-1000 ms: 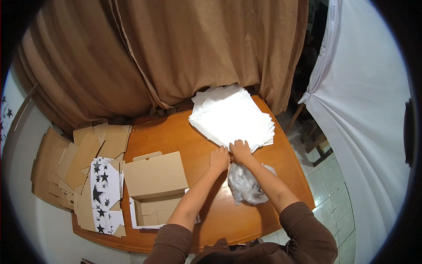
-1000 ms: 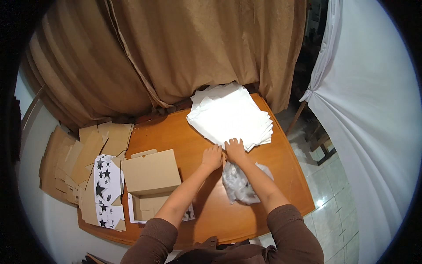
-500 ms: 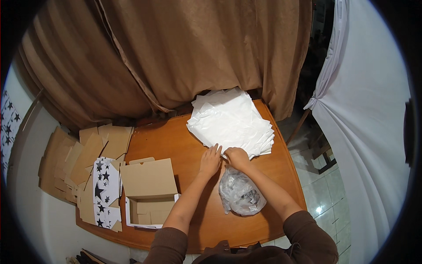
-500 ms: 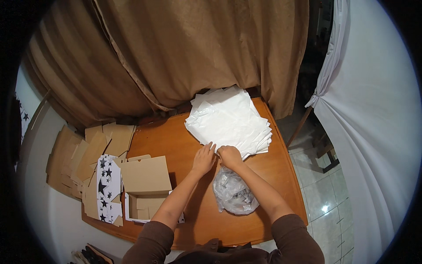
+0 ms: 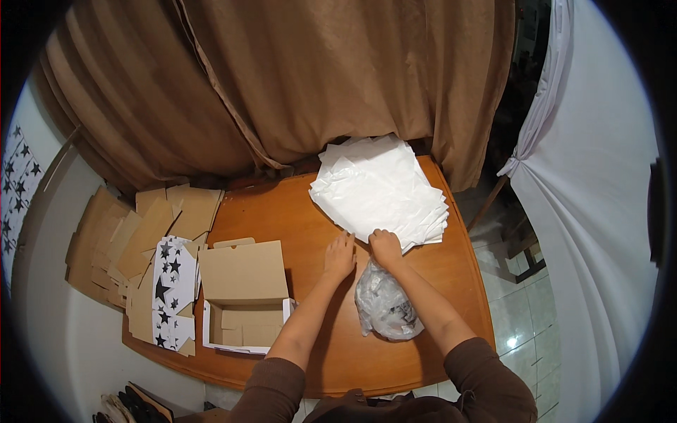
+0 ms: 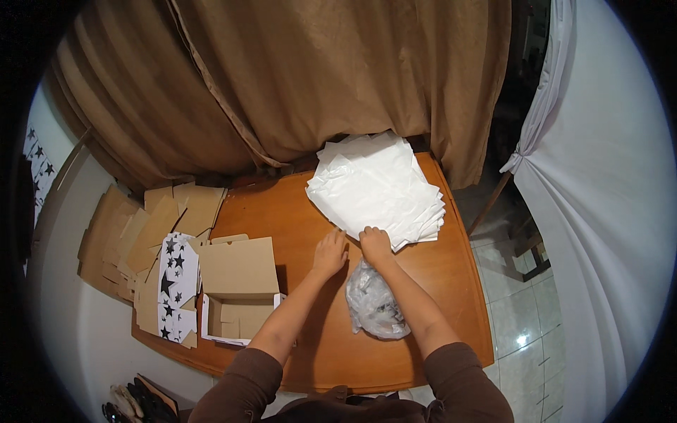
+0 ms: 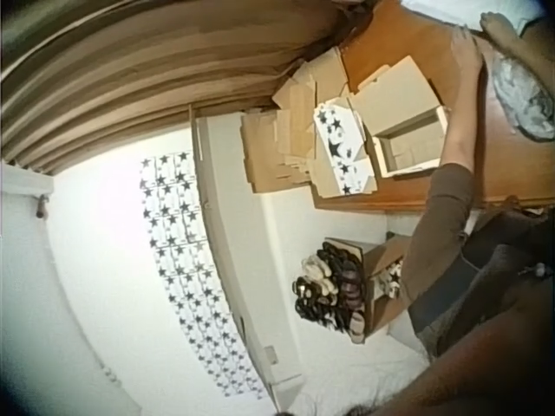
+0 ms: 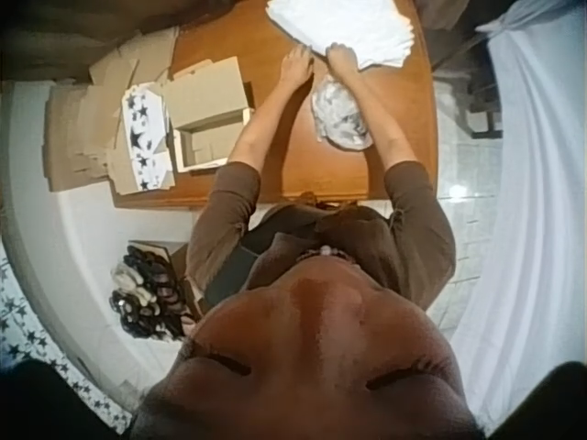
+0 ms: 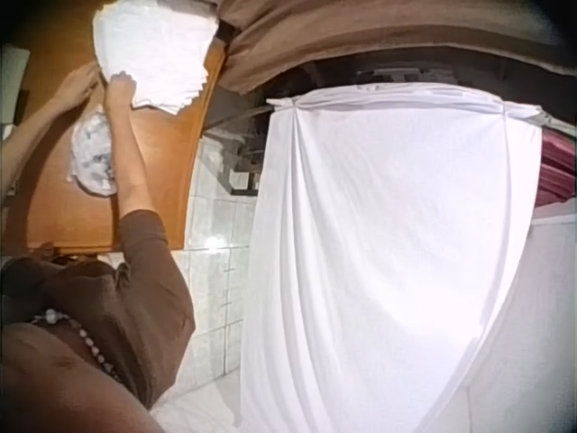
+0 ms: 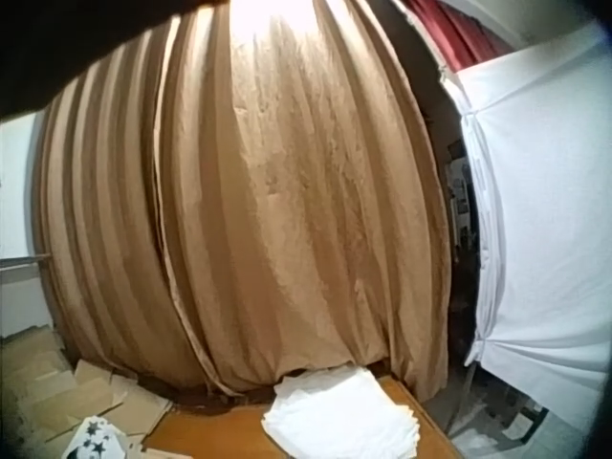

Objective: Fold a cardboard shoebox and prepare it with tissue paper.

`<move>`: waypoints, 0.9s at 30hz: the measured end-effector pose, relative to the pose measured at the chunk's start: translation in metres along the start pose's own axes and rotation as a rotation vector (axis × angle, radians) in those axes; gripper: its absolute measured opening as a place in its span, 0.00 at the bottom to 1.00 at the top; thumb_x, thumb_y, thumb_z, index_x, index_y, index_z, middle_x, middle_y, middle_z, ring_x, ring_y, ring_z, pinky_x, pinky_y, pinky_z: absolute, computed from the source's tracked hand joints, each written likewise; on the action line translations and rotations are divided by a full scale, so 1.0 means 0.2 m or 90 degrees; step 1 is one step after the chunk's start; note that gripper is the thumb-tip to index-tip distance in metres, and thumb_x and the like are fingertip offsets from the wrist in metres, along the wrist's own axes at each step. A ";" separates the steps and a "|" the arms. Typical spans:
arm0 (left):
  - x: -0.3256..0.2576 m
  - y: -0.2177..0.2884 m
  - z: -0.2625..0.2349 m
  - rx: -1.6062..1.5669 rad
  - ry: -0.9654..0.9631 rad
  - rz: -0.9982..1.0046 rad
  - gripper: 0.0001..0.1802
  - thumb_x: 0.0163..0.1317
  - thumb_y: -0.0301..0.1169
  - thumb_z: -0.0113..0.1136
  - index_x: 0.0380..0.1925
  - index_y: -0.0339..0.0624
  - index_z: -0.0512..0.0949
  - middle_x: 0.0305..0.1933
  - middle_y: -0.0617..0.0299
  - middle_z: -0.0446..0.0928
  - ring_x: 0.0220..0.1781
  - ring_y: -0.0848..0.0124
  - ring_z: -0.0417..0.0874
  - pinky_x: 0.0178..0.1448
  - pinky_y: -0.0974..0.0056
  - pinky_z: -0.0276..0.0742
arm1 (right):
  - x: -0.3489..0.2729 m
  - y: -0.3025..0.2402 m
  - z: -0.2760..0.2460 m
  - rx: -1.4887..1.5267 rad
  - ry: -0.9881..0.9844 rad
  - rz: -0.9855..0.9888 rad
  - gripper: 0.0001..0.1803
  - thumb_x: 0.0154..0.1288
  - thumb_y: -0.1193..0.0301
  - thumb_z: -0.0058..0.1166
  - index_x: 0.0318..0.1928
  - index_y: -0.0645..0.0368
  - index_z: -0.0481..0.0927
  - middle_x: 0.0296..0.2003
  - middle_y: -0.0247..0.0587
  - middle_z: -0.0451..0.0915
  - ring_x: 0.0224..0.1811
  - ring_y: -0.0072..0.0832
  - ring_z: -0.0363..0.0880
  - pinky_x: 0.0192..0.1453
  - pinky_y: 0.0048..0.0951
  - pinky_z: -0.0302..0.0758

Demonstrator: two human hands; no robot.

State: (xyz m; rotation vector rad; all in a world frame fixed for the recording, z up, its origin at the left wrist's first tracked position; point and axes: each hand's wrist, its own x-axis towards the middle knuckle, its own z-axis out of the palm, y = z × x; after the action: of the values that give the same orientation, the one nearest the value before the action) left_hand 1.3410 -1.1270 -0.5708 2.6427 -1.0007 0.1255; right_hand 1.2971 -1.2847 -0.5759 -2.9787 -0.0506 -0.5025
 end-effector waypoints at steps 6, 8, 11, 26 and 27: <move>0.05 0.04 -0.03 -0.033 0.067 -0.015 0.37 0.48 0.31 0.64 0.59 0.41 0.60 0.63 0.51 0.60 0.62 0.53 0.64 0.62 0.54 0.62 | 0.02 0.02 -0.13 0.101 0.103 -0.026 0.04 0.51 0.73 0.51 0.29 0.58 0.74 0.28 0.42 0.75 0.34 0.40 0.75 0.40 0.38 0.70; 0.07 0.01 -0.10 -0.026 0.098 0.050 0.39 0.47 0.31 0.65 0.60 0.42 0.59 0.64 0.52 0.59 0.62 0.52 0.63 0.62 0.54 0.62 | 0.04 -0.01 -0.25 0.142 0.099 -0.078 0.04 0.53 0.74 0.50 0.30 0.59 0.73 0.29 0.43 0.75 0.34 0.40 0.75 0.40 0.38 0.70; 0.15 -0.05 -0.26 -0.036 0.147 0.142 0.37 0.44 0.29 0.66 0.58 0.45 0.64 0.62 0.55 0.64 0.61 0.55 0.65 0.62 0.54 0.62 | 0.03 -0.05 -0.42 0.252 0.119 -0.138 0.03 0.58 0.73 0.47 0.33 0.59 0.72 0.28 0.47 0.76 0.32 0.44 0.75 0.39 0.39 0.70; 0.00 -0.41 -1.19 0.034 0.445 0.311 0.05 0.48 0.27 0.61 0.25 0.46 0.74 0.29 0.64 0.74 0.38 0.66 0.75 0.50 0.59 0.64 | 0.06 -0.37 -1.18 0.109 0.500 -0.083 0.03 0.58 0.75 0.51 0.31 0.60 0.72 0.25 0.43 0.75 0.29 0.40 0.74 0.36 0.37 0.68; -0.07 -0.42 -1.28 0.063 0.491 0.330 0.05 0.49 0.27 0.61 0.26 0.47 0.74 0.29 0.65 0.74 0.37 0.67 0.75 0.50 0.59 0.64 | 0.05 -0.42 -1.18 0.112 0.515 -0.086 0.03 0.58 0.76 0.51 0.32 0.60 0.72 0.25 0.43 0.75 0.29 0.40 0.73 0.37 0.37 0.68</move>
State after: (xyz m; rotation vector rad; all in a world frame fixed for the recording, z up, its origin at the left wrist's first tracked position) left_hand 1.3925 -0.9779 -0.3517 2.0188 -1.3387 1.2152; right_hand 1.2247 -1.2299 -0.3412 -2.3977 -0.2032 -1.5653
